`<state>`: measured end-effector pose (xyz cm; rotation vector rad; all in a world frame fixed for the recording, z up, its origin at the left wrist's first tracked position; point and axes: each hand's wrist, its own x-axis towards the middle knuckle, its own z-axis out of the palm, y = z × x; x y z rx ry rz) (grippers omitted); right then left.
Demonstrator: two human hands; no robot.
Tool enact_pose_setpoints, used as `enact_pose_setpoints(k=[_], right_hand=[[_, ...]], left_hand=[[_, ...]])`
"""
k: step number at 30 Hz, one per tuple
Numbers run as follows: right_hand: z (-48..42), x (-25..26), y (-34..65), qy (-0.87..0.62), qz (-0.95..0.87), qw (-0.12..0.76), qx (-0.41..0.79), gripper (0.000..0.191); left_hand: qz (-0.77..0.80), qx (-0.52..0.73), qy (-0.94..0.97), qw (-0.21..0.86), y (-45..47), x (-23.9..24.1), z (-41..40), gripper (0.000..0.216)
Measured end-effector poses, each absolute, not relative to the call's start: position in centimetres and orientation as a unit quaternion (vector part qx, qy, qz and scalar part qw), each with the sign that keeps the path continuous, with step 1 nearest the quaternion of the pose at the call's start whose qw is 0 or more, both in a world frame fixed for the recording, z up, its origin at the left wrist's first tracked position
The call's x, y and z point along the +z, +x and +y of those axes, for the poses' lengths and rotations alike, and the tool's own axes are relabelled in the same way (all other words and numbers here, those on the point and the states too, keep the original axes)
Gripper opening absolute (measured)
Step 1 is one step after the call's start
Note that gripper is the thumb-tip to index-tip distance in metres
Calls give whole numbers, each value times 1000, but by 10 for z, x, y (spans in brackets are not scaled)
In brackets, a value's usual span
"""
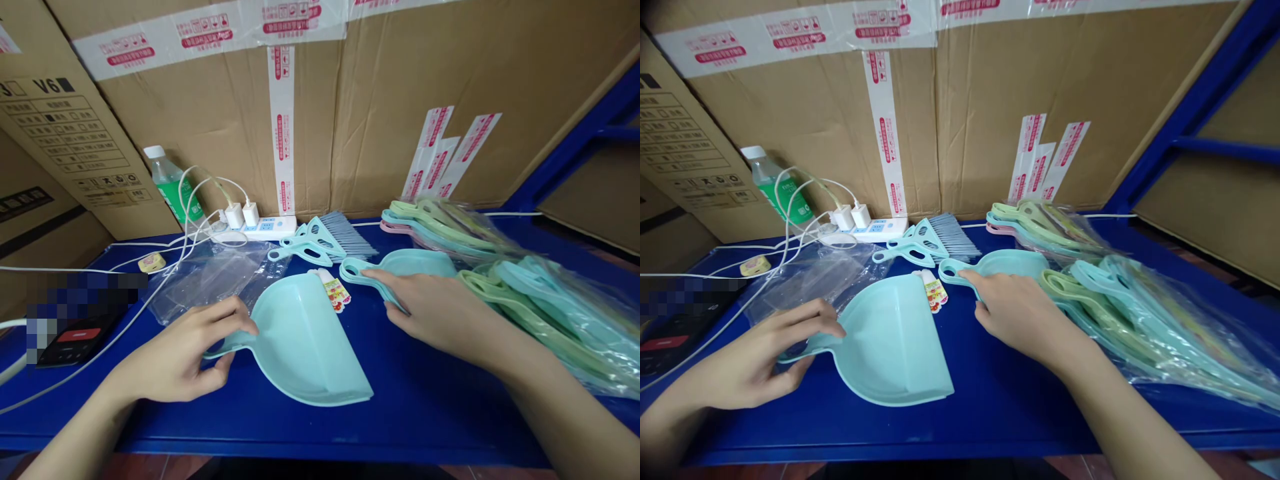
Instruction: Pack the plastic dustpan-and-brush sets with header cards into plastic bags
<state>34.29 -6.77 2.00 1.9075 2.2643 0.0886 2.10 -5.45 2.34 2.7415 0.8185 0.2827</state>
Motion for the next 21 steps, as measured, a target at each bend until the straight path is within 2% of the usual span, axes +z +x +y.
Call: enact_pose_setpoints(k=[5,12,21], right_hand=[[-66,21,345,643,761,74,42,46],[-62,11,353,609,790,-20,68,48],[-58,0,353,599,796,-35,73,46]], left_hand=[[287,98,945,120,21,23,-54,43],[282,97,949,101,22,20,-51,38],[279,85,953,77,22,20,-50,37]])
